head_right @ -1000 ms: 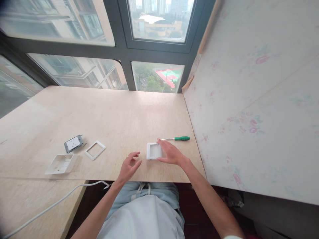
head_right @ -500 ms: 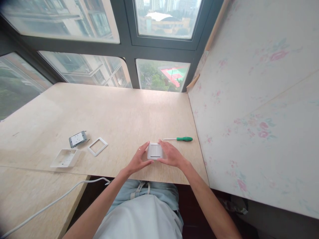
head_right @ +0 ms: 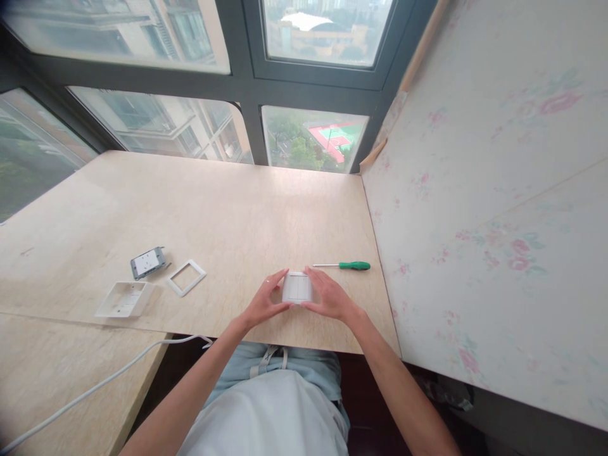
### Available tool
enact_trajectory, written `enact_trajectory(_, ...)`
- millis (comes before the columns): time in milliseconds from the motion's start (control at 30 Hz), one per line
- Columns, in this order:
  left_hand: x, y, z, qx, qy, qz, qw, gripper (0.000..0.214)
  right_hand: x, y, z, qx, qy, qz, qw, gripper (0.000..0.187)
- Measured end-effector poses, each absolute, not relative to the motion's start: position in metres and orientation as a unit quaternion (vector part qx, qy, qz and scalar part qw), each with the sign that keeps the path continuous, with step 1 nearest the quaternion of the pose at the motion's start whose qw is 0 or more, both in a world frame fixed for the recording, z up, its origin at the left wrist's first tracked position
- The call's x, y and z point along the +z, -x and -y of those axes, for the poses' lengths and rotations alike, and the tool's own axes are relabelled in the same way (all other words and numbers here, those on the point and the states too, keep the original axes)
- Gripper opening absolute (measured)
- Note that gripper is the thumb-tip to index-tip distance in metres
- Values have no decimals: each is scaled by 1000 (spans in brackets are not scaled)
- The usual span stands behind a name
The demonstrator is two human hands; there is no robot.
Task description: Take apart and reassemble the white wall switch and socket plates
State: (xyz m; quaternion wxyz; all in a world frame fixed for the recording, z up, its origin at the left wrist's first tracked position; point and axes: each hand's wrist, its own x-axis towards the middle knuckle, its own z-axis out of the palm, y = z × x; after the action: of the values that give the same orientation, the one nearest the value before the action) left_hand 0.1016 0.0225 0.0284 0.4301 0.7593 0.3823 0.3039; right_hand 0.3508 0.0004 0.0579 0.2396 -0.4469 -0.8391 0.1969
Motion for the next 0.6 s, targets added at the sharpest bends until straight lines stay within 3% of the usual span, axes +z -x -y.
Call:
enact_trajectory(367, 28, -101, -23, 314, -745, -384, 446, 81, 57, -349, 1, 209, 455, 835, 228, 94)
enact_trajectory(600, 43, -98, -23, 352, -765, -373, 390, 78, 68, -347, 0, 205, 447, 837, 241, 90)
